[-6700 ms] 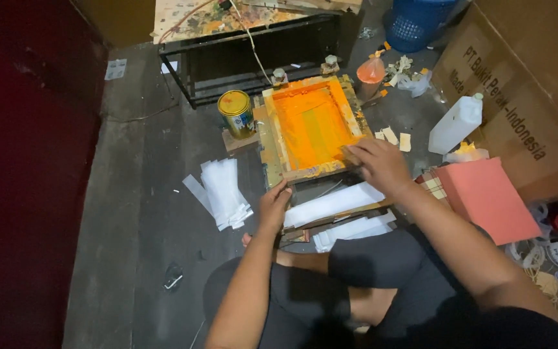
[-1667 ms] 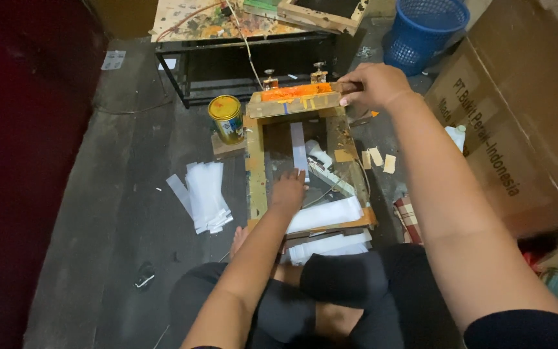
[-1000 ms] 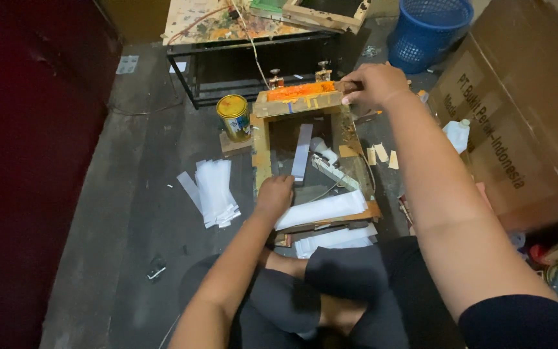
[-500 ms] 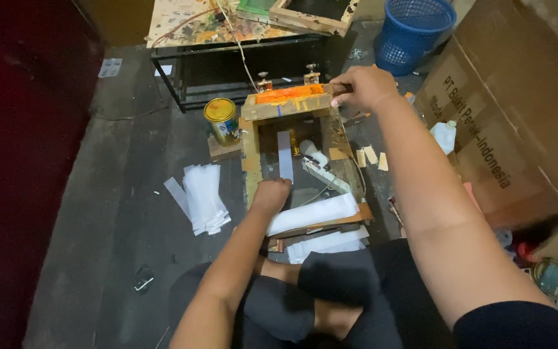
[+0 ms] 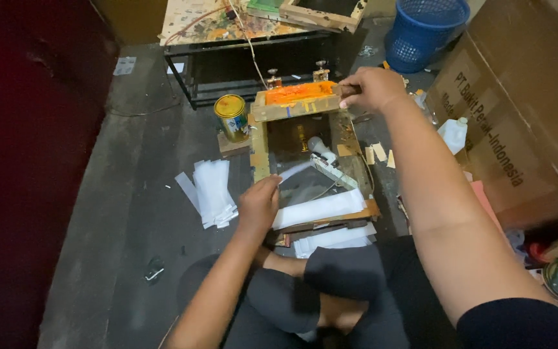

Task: Manually screen printing orange ink onto small white paper strips using a screen frame and squeegee.

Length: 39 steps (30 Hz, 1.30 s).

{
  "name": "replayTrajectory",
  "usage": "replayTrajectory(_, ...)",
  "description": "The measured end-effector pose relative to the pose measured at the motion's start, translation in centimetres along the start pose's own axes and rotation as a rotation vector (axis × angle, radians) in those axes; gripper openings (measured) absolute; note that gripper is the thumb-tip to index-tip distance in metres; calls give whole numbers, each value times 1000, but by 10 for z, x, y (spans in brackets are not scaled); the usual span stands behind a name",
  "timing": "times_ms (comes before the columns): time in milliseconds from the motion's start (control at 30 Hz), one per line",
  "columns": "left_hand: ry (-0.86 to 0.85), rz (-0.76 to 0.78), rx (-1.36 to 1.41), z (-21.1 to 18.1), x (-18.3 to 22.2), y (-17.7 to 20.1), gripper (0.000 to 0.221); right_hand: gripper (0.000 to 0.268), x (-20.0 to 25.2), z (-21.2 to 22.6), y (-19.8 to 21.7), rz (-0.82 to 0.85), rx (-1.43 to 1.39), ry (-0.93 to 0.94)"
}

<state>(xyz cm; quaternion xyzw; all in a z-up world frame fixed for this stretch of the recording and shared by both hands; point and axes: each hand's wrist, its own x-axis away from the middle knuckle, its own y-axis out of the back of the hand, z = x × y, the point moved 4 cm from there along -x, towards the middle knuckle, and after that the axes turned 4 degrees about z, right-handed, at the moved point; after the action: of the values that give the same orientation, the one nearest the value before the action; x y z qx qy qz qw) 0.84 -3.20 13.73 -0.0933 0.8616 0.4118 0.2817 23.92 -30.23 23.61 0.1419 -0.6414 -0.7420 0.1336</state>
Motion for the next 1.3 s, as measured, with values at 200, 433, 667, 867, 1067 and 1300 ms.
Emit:
replayTrajectory(200,373,-181,333,19,42,19,23,55,9,-3,-18,-34,73,6)
replayTrajectory(433,746,-176,811,69,53,-12,23,55,35,1,-40,-88,81,0)
replayTrajectory(667,800,-163,994,83,53,-31,26,51,54,-9,-99,-51,280,51)
replayTrajectory(867,831,-179,1156,92,56,-52,24,51,80,1,-145,81,410,55)
replayTrajectory(1067,896,-153,1280,97,56,-62,21,47,96,-5,-193,-35,457,126)
replayTrajectory(1300,951,-70,1393,100,53,-83,19,45,105,2,-187,-43,294,75)
